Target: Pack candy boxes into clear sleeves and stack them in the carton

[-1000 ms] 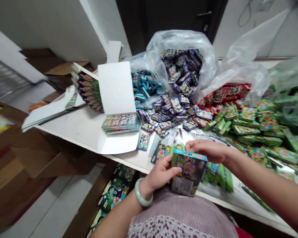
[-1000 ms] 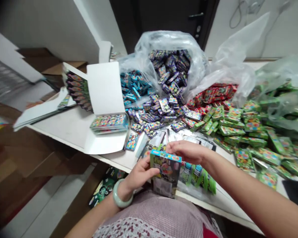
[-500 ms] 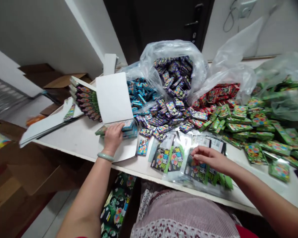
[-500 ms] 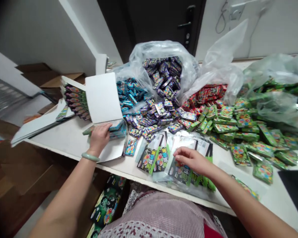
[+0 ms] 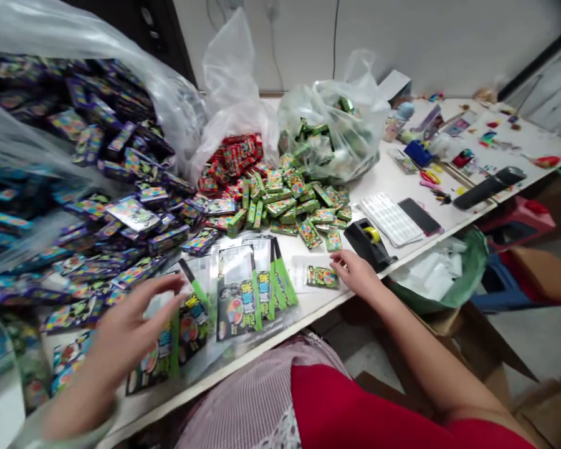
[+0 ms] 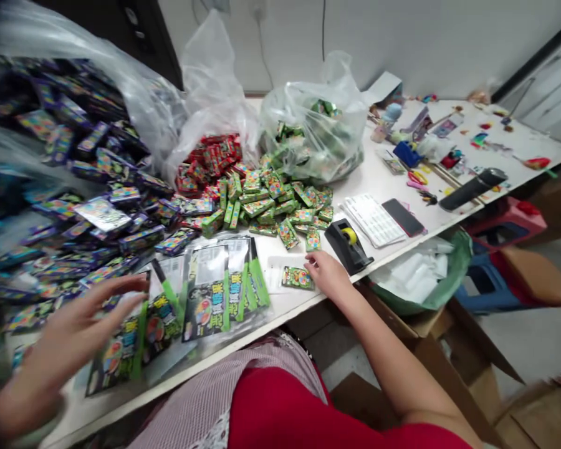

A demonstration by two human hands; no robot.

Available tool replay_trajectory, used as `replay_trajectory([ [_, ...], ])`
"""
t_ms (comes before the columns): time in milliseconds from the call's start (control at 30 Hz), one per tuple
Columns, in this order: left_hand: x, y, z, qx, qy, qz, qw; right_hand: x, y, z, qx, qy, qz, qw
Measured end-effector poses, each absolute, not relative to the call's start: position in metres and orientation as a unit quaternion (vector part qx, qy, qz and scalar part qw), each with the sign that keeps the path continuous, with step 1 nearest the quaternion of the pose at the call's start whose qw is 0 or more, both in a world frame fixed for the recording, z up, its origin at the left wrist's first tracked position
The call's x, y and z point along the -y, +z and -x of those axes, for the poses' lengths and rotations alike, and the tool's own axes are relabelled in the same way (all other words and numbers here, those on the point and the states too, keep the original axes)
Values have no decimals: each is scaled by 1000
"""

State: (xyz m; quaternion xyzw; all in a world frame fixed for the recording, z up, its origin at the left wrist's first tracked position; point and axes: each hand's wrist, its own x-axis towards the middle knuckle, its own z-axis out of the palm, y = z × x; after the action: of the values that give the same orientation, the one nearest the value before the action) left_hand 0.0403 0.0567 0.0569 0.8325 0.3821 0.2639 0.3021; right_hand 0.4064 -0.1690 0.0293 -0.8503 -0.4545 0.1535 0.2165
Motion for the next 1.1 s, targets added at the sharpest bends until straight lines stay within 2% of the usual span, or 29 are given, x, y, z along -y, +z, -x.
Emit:
replay_trajectory([
  [67,-37,58,-113,-284,185,-866,369,180,25,-412,422,131,882,165],
  [133,-22,55,-174,-199,132,-905,352,185,22,-411,389,130,899,150],
  [200,-12,48,-219,-177,59,-940,287,187,18,-410,368,153,902,166],
  [300,-5,35,-257,-196,26,-946,257,189,9,-412,341,192,892,226],
  [467,-3,19,-276,-236,43,-921,308,191,-9,-422,315,206,849,371],
  [667,-10,10,-283,-286,123,-838,448,180,-23,-429,273,208,761,551],
  [900,-17,7,-290,-293,171,-744,576,157,-20,-439,259,177,725,613],
  [1100,-23,36,-290,-284,232,-672,643,137,15,-442,265,170,686,656],
])
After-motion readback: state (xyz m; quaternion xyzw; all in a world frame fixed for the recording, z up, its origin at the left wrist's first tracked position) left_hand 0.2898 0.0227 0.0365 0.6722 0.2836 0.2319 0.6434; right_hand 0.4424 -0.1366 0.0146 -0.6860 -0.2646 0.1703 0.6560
